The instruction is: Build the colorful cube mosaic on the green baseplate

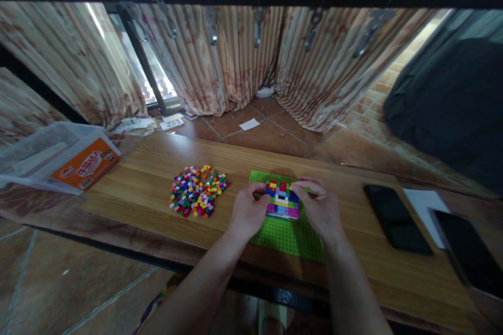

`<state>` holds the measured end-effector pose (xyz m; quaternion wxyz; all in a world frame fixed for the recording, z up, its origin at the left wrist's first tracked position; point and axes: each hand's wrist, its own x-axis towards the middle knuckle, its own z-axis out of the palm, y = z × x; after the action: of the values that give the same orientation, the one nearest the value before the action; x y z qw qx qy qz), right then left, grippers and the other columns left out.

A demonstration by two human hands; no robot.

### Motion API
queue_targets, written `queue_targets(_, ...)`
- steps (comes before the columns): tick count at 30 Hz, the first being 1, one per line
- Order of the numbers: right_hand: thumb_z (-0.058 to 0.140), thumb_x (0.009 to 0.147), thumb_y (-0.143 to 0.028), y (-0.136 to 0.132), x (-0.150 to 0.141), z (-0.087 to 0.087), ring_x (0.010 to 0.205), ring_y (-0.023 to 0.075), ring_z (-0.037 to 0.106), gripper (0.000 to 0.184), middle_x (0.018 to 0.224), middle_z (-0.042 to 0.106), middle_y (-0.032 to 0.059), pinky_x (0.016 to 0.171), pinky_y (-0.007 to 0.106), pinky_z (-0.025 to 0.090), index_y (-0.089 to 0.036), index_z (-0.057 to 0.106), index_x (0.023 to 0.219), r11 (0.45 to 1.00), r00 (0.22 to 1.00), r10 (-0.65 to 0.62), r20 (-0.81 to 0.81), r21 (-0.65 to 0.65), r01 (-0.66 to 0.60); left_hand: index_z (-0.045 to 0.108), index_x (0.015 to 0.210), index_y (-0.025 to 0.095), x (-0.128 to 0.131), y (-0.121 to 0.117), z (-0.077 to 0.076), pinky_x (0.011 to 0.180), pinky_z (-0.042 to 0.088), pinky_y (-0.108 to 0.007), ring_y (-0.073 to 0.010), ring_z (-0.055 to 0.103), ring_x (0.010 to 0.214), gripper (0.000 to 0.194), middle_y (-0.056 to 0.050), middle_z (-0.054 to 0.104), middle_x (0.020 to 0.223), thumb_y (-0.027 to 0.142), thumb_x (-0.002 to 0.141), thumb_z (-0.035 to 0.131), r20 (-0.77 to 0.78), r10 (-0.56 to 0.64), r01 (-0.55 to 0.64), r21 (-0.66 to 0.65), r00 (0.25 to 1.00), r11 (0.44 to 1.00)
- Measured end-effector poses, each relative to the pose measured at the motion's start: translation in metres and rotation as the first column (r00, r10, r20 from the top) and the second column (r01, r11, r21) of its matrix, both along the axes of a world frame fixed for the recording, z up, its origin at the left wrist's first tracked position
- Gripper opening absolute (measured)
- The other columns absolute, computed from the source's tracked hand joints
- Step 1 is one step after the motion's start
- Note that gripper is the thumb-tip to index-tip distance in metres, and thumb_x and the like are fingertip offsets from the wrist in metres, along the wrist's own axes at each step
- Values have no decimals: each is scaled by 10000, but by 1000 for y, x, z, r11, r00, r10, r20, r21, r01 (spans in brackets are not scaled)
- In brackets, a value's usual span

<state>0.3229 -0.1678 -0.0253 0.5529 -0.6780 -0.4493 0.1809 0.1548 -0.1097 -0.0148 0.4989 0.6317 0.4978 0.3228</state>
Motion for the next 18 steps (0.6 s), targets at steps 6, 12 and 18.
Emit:
queue_targets(6, 672, 820, -395, -3, -1, 9, 1013, 228, 625, 186, 1083, 666, 73, 808, 346, 507, -243, 779, 805, 1000, 994, 10, 113, -7, -9, 698, 1014, 136, 1, -2, 4, 818, 531, -308, -179, 676, 859, 249, -82, 746, 999, 83, 795, 594, -23, -16, 17, 18, 1000, 1000)
queue_targets(12, 725, 757, -418, 3, -1, -1, 1009, 242, 629, 192, 1045, 684, 77, 830, 369, 510, -230, 764, 772, 1000, 1000, -10, -12, 0, 10, 704, 1001, 137, 1, -3, 9, 818, 522, -295, -176, 679, 879, 243, -71, 748, 982, 69, 794, 596, -56, -7, 10, 64, 998, 998)
queue_targets(18, 819, 631, -444, 7, -4, -8, 787, 206, 658, 334, 863, 744, 53, 756, 367, 530, -209, 758, 860, 999, 940, -38, -339, -48, 23, 712, 986, 149, 0, -4, 13, 806, 524, -285, -163, 678, 845, 237, -52, 754, 971, 71, 798, 589, -60, -21, 25, 58, 998, 998)
